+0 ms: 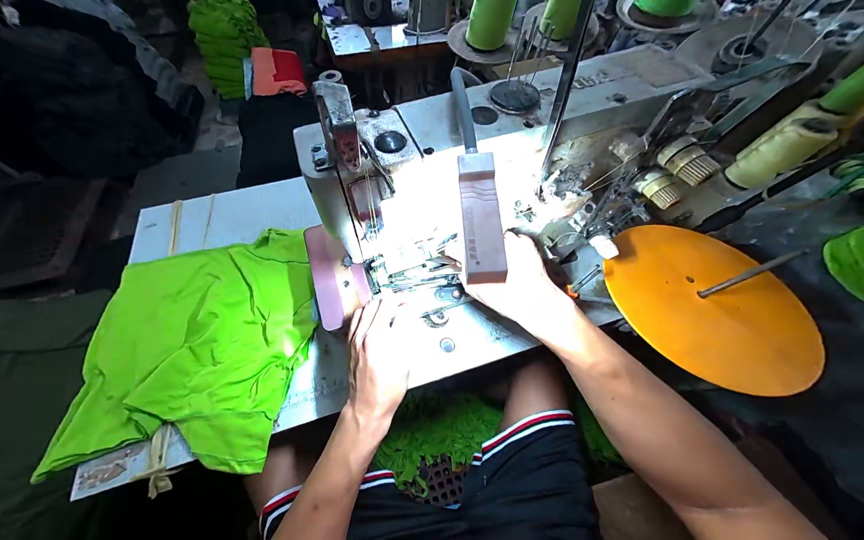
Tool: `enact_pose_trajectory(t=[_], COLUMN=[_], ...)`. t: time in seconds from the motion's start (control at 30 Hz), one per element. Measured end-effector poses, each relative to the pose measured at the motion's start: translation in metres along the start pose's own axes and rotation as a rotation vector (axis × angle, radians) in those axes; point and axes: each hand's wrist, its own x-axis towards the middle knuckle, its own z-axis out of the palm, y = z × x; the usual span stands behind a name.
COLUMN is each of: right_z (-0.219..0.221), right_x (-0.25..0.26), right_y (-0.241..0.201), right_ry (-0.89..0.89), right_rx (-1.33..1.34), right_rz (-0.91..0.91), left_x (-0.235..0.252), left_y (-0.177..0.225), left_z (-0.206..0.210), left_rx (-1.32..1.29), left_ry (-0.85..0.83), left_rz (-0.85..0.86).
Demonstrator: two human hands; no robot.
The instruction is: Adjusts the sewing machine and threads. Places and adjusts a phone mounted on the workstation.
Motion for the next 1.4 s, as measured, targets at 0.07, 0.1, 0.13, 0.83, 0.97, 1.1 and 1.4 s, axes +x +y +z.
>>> enact_pose_trajectory(t=[0.07,0.1,0.13,0.83,0.97,1.1,1.4], right_z=[0.005,0.006,0.007,0.034,0.034,0.033,0.033], right_x=[0.000,0.001,0.002,0.011,0.011,0.013,0.014], right_y=[0.006,0.008,0.009,0.021,0.018,0.017,0.020], right_ry=[0.017,0.000,-0.010,0.048,0.061,0.037,0.057], right_rx=[0.022,0.013,0.003,0.073,0.032,0.032,0.066], right_rz=[-0.042,-0.060,-0.081,-0.086,-0.095,-0.089,-0.114], left_x=[-0.001,-0.001,-0.002,0.002,0.002,0.003,0.004], left_y=[0.000,0.001,0.002,0.002,0.001,0.001,0.003], left_z=[0.000,0.000,0.000,0.003,0.003,0.003,0.003], left_rx=[-0.007,-0.006,-0.007,-0.052,-0.054,-0.048,-0.031], left_ry=[-0.004,-0.007,-0.008,-0.007,-0.008,-0.013,0.012], left_rz=[-0.006,-0.010,-0.016,-0.048,-0.029,-0.027,-0.028])
